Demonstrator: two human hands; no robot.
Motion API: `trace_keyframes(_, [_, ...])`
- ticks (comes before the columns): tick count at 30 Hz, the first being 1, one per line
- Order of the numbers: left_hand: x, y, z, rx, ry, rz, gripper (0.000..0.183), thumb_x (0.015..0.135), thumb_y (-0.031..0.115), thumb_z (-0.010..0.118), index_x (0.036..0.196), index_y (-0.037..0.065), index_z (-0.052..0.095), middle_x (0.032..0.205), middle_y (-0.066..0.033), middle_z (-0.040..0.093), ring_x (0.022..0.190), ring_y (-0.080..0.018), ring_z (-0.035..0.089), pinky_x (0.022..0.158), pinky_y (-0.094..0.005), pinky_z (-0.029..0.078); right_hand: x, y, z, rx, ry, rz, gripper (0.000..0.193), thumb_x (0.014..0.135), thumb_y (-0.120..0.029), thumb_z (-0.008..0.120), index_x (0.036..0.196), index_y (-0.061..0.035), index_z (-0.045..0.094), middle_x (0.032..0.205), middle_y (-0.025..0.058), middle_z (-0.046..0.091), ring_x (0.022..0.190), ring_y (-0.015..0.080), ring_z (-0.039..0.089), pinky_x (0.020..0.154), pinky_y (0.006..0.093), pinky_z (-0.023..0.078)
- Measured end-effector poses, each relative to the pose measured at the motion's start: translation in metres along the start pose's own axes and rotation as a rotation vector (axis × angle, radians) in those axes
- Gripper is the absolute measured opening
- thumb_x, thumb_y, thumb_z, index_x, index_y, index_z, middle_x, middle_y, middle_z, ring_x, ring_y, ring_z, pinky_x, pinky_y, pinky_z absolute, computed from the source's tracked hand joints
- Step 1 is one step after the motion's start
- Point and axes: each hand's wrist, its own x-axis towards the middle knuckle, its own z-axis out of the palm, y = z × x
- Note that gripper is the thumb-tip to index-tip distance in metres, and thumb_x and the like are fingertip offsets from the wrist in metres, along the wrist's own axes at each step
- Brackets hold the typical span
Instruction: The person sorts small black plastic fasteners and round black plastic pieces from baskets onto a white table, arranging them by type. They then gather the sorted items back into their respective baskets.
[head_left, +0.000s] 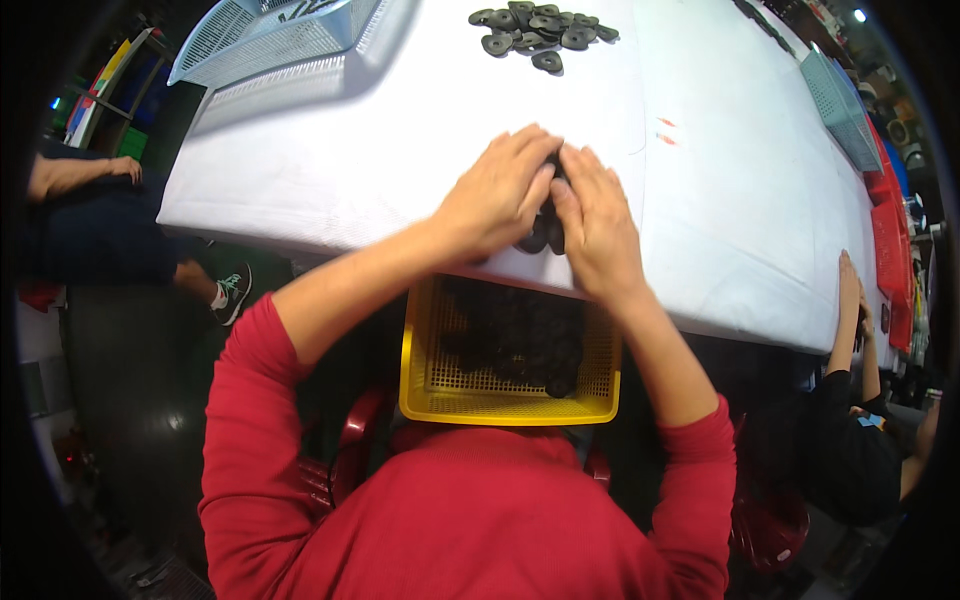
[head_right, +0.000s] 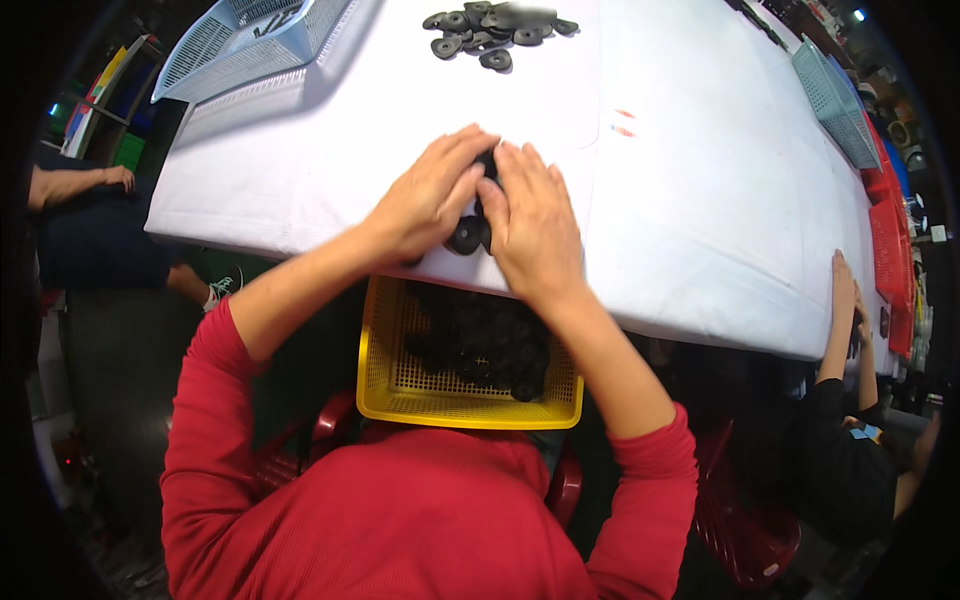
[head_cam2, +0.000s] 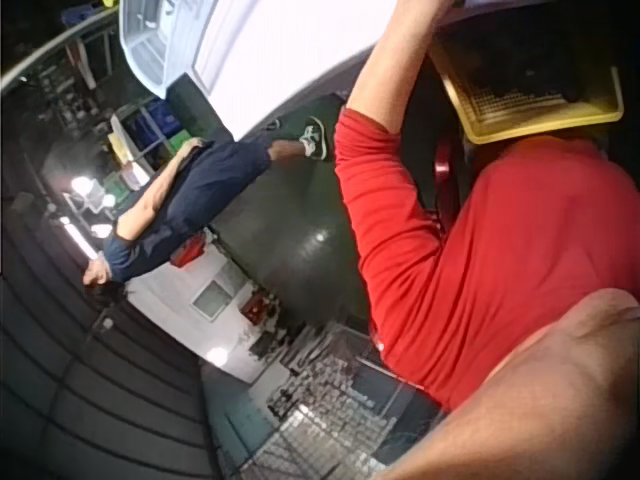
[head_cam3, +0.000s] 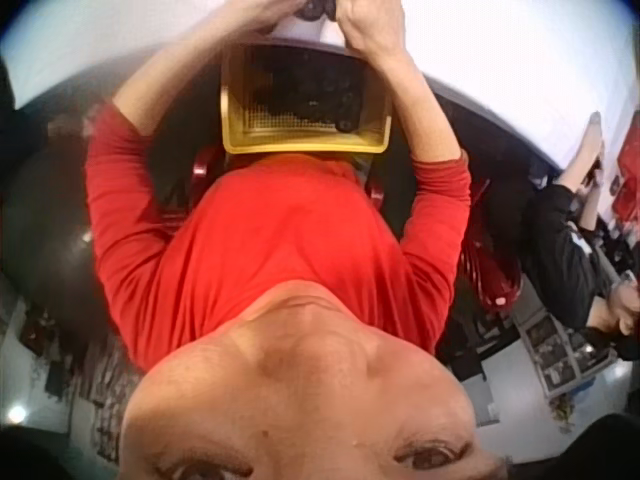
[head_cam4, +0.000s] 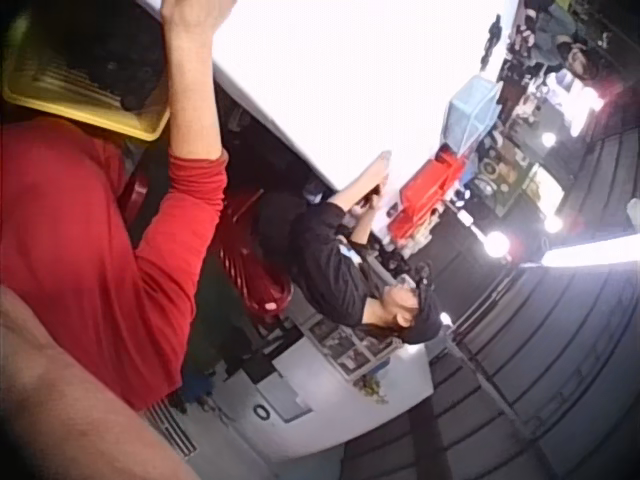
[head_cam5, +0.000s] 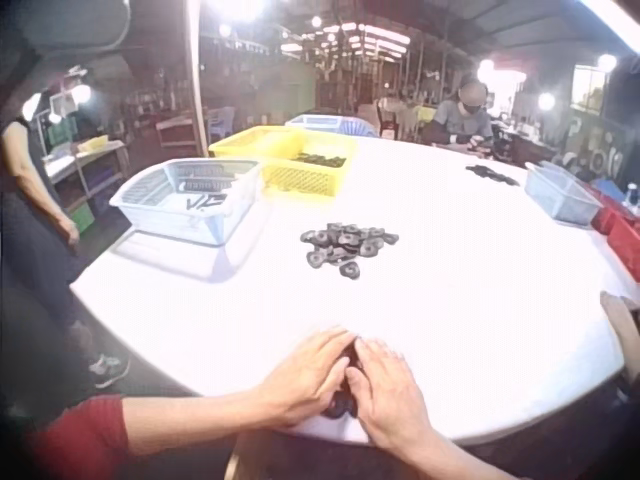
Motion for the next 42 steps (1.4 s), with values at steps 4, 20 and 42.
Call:
trace_keyframes(4, [-0.048, 0.038, 0.003, -0.158, 0.041, -0.083, 0.042, 0.093, 0.003, 0.046, 0.134, -0.006, 0.042, 0.133, -0.0245, 0.046, 0.127, -0.0375, 0.044, 0.108, -0.0408, 0.035, -0.038, -0.025, -0.017, 0.182, -0.02, 0.015, 0.037, 0.095, -0.015, 0.052, 0.126, 0.0064, 0.053, 0.126, 0.0255, 0.055, 0.122, 0.0408, 0.049, 0.105, 0.0464, 0.035])
trace_keyframes(20, [0.2, -0.189, -0.051, -0.043, 0.074, -0.181, 0.048, 0.103, 0.038, 0.032, 0.129, 0.007, 0.058, 0.127, -0.0128, 0.06, 0.122, -0.0253, 0.053, 0.106, -0.0334, 0.036, -0.026, 0.006, -0.035, 0.135, 0.032, 0.071, 0.033, 0.093, -0.02, 0.059, 0.12, -0.0015, 0.06, 0.125, 0.0168, 0.058, 0.118, 0.0353, 0.054, 0.099, 0.0426, 0.043])
trace_keyframes(42, [0.014, 0.013, -0.038, 0.008, 0.142, 0.037, 0.02, 0.082, 0.008, 0.069, 0.102, 0.006, 0.069, 0.103, -0.0112, 0.068, 0.092, -0.0301, 0.063, 0.081, -0.0383, 0.049, -0.035, 0.016, -0.047, 0.154, 0.14, 0.124, 0.042, 0.076, -0.007, 0.074, 0.116, -0.0036, 0.062, 0.126, 0.0137, 0.055, 0.117, 0.0347, 0.051, 0.099, 0.043, 0.042])
